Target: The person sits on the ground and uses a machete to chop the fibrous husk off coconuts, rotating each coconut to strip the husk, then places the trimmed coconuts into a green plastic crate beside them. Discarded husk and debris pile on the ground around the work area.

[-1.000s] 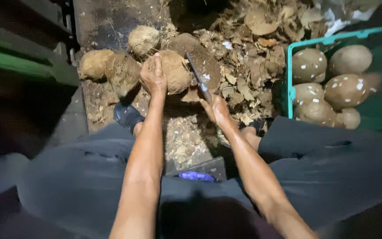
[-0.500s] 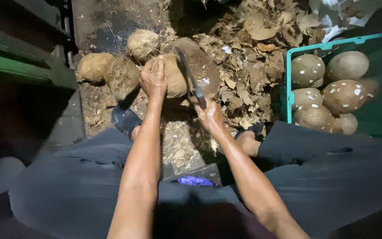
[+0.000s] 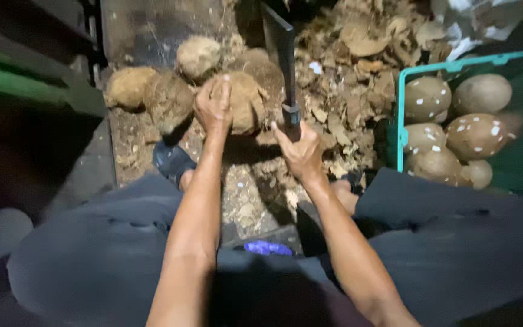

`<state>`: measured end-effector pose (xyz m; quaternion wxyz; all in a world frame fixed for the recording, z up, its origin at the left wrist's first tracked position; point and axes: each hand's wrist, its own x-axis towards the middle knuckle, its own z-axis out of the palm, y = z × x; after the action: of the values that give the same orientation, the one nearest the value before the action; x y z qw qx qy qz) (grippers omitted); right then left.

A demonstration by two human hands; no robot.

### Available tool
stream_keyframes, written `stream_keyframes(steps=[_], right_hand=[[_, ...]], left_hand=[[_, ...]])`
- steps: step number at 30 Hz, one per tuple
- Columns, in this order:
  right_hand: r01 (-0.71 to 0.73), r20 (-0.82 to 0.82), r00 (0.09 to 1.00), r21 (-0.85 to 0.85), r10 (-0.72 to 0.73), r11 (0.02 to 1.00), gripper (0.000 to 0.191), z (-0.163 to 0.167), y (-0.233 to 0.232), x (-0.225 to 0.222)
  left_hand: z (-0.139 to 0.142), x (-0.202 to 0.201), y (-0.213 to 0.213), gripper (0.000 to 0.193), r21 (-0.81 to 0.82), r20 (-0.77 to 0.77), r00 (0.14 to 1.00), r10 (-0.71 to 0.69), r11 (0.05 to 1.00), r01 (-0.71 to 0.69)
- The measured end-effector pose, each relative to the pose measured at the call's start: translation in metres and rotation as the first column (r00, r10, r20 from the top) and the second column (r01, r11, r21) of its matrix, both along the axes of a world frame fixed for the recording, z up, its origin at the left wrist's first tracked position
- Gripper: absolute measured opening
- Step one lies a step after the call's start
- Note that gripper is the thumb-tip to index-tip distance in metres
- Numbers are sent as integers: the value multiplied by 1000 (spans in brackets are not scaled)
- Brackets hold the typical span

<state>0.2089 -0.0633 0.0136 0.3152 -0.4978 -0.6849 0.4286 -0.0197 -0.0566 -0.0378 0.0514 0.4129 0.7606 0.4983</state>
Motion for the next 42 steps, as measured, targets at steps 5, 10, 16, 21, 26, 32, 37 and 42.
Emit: stream_keyframes(steps=[5,10,16,21,26,32,37,42], right_hand=[[-9,192,978,-377,87,926,23,-39,5,-1],[-80,246,954,-339,171,937,32,-55,-4,7],[-88,232,963,-210,137,974,29,-50,-10,1],[-83,110,978,-576,178,813,32,-45,-3,12],[-48,251,930,-639,268,768,41,-55,-7,25],[-32,284,942,-452,178,891,37,-61,-12,20],[142,191,979,-368,-74,919,27,-37,-1,20],[143,66,989,-198,-132,970,35,5,20,36]], left_hand=[[16,21,2,52,-113,118,986,120,988,-107],[18,26,-3,56,-166,52,995,87,983,-77],[12,38,-5,87,-403,40,950,310,875,-268],[8,22,-8,77,-248,323,917,234,956,-157],[2,-7,-18,56,19,591,807,-17,1000,7],[1,-22,-34,52,94,724,674,-148,989,116],[5,-25,-37,55,164,882,446,-152,986,12],[9,-10,-19,46,45,653,757,-12,999,-23]])
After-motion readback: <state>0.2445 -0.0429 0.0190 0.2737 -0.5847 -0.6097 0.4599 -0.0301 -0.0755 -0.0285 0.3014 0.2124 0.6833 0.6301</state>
